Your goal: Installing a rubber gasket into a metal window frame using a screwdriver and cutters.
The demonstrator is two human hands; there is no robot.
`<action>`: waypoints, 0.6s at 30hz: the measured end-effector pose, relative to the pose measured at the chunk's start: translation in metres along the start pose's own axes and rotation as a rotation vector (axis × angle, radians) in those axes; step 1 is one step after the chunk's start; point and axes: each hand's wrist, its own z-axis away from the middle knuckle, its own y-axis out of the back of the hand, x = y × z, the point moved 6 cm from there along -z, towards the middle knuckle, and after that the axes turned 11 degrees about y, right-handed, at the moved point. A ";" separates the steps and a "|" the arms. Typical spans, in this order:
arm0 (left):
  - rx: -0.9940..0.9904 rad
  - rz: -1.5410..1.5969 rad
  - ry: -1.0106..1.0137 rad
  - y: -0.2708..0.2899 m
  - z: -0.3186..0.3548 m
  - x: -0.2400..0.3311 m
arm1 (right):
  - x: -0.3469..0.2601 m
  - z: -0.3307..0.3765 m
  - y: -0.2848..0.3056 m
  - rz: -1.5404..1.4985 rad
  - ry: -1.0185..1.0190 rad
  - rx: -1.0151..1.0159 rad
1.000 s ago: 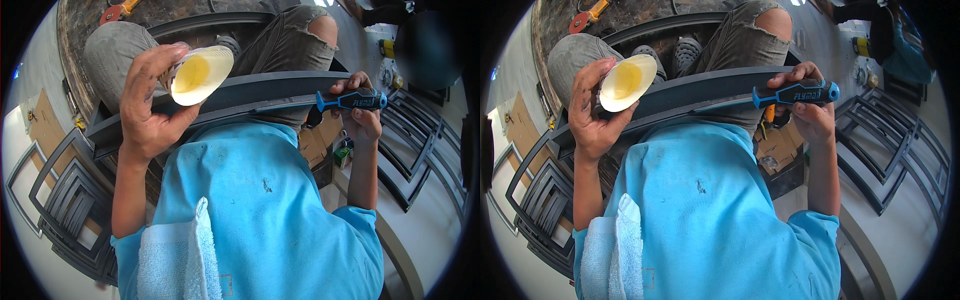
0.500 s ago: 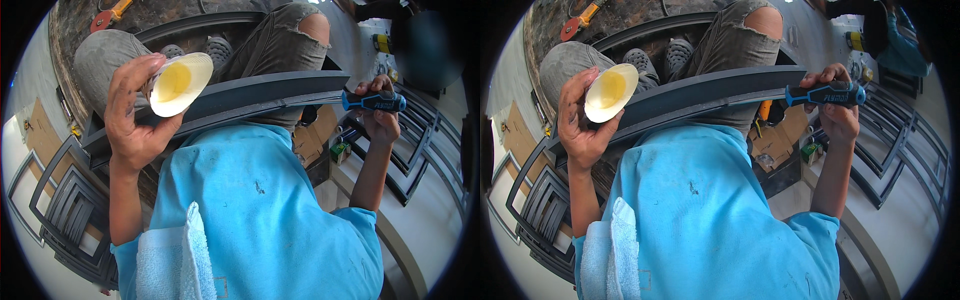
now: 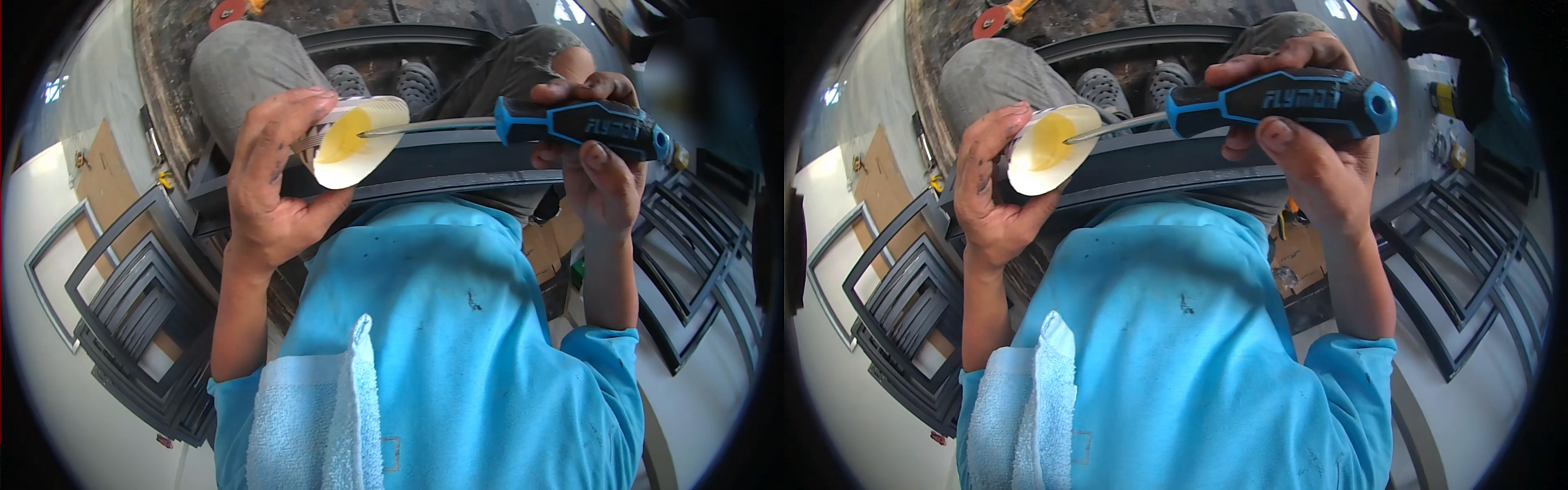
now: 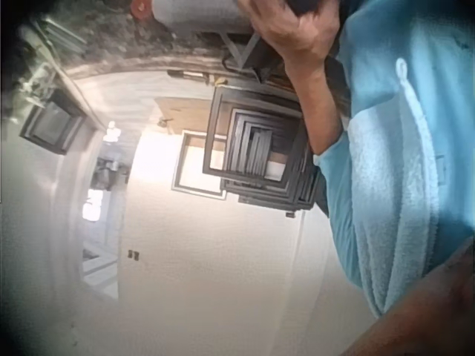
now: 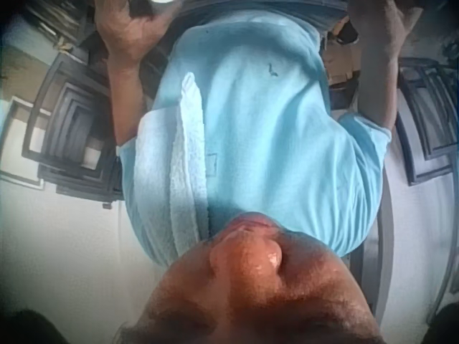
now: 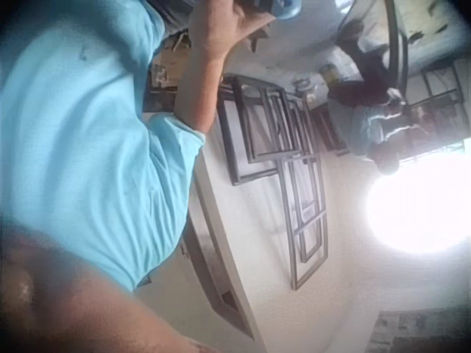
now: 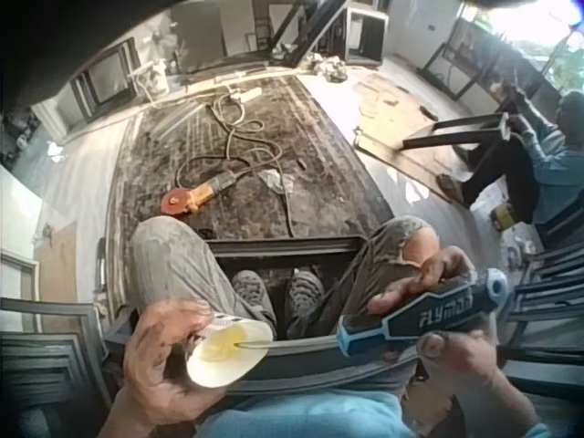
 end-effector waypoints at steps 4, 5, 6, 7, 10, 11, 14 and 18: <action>0.015 -0.046 0.009 0.009 0.009 0.003 | 0.011 -0.009 -0.018 0.056 0.007 -0.036; 0.023 -0.046 0.023 0.012 0.012 0.002 | 0.012 -0.011 -0.021 0.030 -0.001 -0.045; 0.029 -0.052 0.027 0.014 0.015 0.001 | 0.013 -0.013 -0.023 0.007 -0.008 -0.054; 0.041 -0.053 0.033 0.017 0.017 -0.001 | 0.012 -0.014 -0.023 0.004 -0.009 -0.060; 0.071 -0.068 0.045 0.024 0.024 -0.007 | 0.009 -0.012 -0.023 -0.086 -0.012 -0.070; 0.086 -0.082 0.050 0.027 0.026 -0.009 | 0.010 -0.010 -0.022 -0.113 -0.022 -0.049; 0.115 -0.077 0.113 0.036 0.033 -0.017 | 0.013 0.001 -0.021 -0.148 -0.061 -0.015; 0.150 -0.087 0.107 0.043 0.036 -0.022 | 0.025 0.014 -0.021 -0.090 -0.166 0.047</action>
